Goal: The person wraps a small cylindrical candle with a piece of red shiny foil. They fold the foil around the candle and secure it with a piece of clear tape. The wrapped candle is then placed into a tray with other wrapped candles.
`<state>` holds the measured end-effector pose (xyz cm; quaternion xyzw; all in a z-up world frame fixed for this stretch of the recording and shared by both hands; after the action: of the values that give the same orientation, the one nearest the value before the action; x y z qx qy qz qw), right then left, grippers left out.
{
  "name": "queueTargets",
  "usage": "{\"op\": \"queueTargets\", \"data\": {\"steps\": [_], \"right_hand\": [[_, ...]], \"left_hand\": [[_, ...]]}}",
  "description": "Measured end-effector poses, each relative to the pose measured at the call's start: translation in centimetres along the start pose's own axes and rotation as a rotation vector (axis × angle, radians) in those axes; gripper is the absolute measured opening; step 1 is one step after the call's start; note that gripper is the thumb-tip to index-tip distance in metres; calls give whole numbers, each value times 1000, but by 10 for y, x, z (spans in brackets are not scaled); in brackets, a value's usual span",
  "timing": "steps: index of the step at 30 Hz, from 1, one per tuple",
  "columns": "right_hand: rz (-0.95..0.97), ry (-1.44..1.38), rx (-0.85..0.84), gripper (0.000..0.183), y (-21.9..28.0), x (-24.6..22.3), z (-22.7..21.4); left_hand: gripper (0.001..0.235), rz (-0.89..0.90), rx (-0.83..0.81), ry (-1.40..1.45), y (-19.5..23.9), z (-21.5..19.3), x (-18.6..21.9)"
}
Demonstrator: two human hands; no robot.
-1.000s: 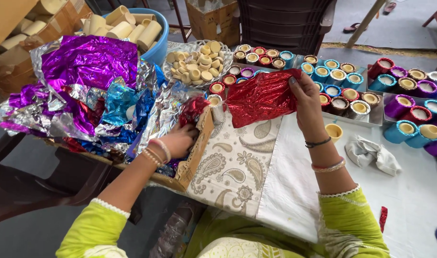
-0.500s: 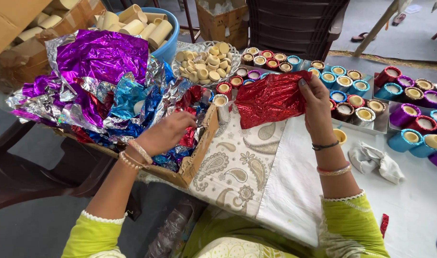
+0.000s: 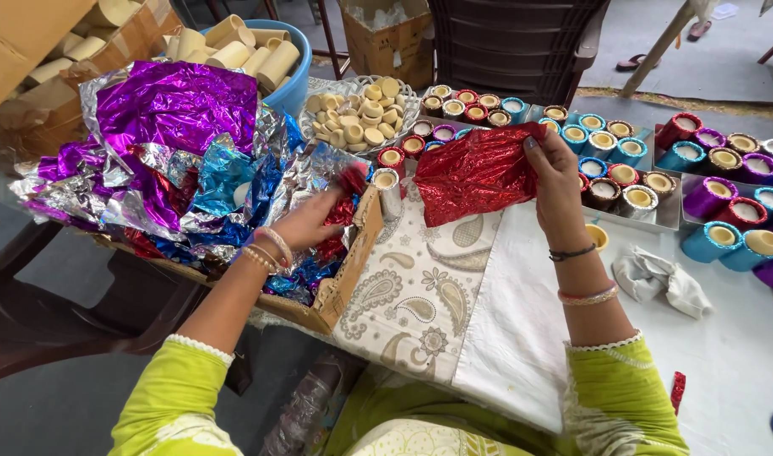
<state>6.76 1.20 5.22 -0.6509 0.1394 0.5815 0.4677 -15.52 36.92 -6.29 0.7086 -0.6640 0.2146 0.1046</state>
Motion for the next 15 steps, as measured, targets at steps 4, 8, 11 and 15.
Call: {"op": "queueTargets", "data": {"steps": [4, 8, 11, 15], "right_hand": [[3, -9, 4, 16, -1, 2, -1], [10, 1, 13, 16, -2, 3, -3], [18, 12, 20, 17, -3, 6, -3], [18, 18, 23, 18, -4, 8, -4]], "left_hand": [[68, 166, -225, 159, -2, 6, 14], [50, 52, -557, 30, 3, 11, 39], [43, 94, -578, -210, 2, 22, 40], [51, -25, -392, -269, -2, 39, 38]]}}
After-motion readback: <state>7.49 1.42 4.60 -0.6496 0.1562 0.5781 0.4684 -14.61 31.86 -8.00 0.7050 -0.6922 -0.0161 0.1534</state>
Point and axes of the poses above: each hand's wrist, its own y-axis away from the middle knuckle, its own z-axis out of the palm, x = y × z, the point moved 6 cm from there along -y, towards the middle knuckle, and after that the axes turned 11 degrees about y, right-handed, at the moved point
